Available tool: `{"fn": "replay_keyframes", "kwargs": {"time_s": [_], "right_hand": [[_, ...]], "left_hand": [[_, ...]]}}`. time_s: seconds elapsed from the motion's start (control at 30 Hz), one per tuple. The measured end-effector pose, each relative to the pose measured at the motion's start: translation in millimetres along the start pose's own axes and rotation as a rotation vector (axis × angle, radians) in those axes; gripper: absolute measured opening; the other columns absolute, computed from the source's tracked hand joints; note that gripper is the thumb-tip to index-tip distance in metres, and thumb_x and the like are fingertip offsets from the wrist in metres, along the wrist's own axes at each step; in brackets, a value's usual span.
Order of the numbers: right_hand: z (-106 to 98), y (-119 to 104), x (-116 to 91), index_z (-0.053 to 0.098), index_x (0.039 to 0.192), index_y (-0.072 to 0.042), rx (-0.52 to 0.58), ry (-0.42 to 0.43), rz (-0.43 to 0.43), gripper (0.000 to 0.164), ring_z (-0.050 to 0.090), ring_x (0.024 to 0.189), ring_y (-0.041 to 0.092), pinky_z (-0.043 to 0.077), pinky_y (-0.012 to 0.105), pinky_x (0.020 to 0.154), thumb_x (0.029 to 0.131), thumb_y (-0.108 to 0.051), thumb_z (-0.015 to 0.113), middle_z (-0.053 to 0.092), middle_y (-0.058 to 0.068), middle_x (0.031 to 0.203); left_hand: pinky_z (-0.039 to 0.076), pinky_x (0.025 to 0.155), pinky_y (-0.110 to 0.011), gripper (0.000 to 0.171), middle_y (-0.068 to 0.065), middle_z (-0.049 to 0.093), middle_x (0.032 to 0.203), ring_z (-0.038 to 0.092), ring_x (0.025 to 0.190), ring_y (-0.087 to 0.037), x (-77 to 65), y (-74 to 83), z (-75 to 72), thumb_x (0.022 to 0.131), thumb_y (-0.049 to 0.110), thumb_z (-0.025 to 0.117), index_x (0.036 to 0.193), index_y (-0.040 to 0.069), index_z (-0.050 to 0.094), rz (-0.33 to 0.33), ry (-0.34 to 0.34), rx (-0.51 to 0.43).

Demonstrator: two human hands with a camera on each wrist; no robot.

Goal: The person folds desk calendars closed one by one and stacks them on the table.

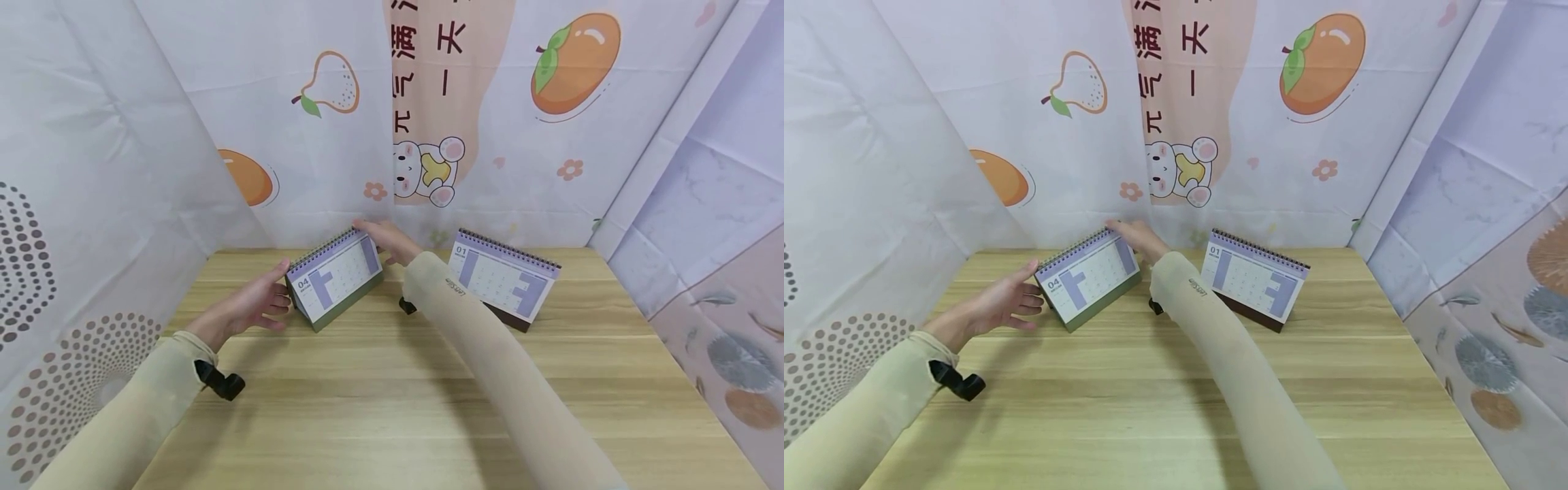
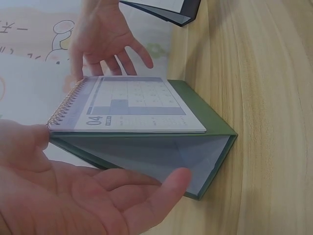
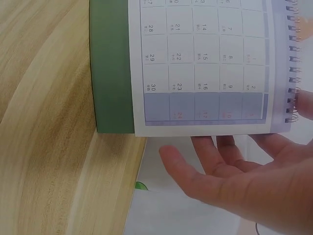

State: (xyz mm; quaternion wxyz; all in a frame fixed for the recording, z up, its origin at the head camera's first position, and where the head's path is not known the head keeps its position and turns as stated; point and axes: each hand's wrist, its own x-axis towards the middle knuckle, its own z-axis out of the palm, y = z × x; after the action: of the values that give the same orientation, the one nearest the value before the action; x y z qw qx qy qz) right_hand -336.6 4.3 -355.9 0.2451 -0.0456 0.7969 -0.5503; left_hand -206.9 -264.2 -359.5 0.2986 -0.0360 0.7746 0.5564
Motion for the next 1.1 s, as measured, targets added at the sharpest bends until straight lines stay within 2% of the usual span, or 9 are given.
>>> {"fn": "replay_keyframes", "kwargs": {"time_s": [0.13,0.3,0.5,0.7,0.93,1.1], "right_hand": [[0.3,0.0,-0.3,0.061,0.134,-0.016,0.001,-0.009,0.014,0.061,0.047,0.133,0.035,0.033,0.066,0.109,0.097,-0.064,0.052,0.051,0.010,0.143],[0.5,0.4,0.1,0.056,0.140,-0.015,0.024,-0.034,0.031,0.064,0.042,0.137,0.037,0.032,0.066,0.110,0.098,-0.063,0.051,0.047,0.011,0.147],[0.3,1.7,0.2,0.058,0.137,-0.015,0.047,-0.048,0.024,0.060,0.042,0.136,0.038,0.032,0.066,0.110,0.099,-0.061,0.050,0.050,0.011,0.141],[-0.2,1.3,-2.0,0.060,0.134,-0.016,0.060,-0.035,0.028,0.058,0.045,0.132,0.036,0.032,0.065,0.110,0.099,-0.061,0.052,0.054,0.010,0.133],[-1.4,1.5,0.1,0.060,0.133,-0.017,0.073,-0.039,0.036,0.057,0.045,0.132,0.035,0.032,0.064,0.110,0.098,-0.061,0.053,0.055,0.010,0.134],[-2.0,1.8,4.8,0.060,0.133,-0.017,0.100,-0.051,0.048,0.056,0.042,0.136,0.036,0.032,0.065,0.110,0.098,-0.060,0.055,0.052,0.009,0.138]], "left_hand": [[0.039,0.107,-0.062,0.107,-0.043,0.005,0.157,0.013,0.145,-0.058,-0.3,-0.8,1.4,0.100,0.073,0.018,0.154,-0.017,0.000,-0.001,0.017,-0.016],[0.039,0.107,-0.062,0.106,-0.041,0.004,0.158,0.013,0.145,-0.057,-0.5,-2.6,2.5,0.099,0.074,0.020,0.156,-0.013,-0.001,0.016,0.032,-0.019],[0.037,0.108,-0.064,0.100,-0.041,0.001,0.159,0.012,0.145,-0.058,-0.2,-3.2,4.0,0.100,0.072,0.021,0.159,-0.005,-0.004,0.050,0.051,-0.018],[0.038,0.107,-0.063,0.098,-0.041,0.002,0.158,0.012,0.145,-0.058,2.3,-4.2,4.7,0.101,0.072,0.022,0.160,-0.003,-0.004,0.071,0.074,-0.014],[0.030,0.112,-0.065,0.090,-0.039,0.005,0.159,0.010,0.146,-0.056,3.4,-4.2,4.3,0.102,0.070,0.023,0.162,0.010,-0.007,0.100,0.087,-0.027],[0.027,0.113,-0.065,0.087,-0.038,0.004,0.159,0.010,0.147,-0.055,4.4,-4.9,3.5,0.103,0.068,0.023,0.163,0.012,-0.006,0.115,0.102,-0.035]]}}
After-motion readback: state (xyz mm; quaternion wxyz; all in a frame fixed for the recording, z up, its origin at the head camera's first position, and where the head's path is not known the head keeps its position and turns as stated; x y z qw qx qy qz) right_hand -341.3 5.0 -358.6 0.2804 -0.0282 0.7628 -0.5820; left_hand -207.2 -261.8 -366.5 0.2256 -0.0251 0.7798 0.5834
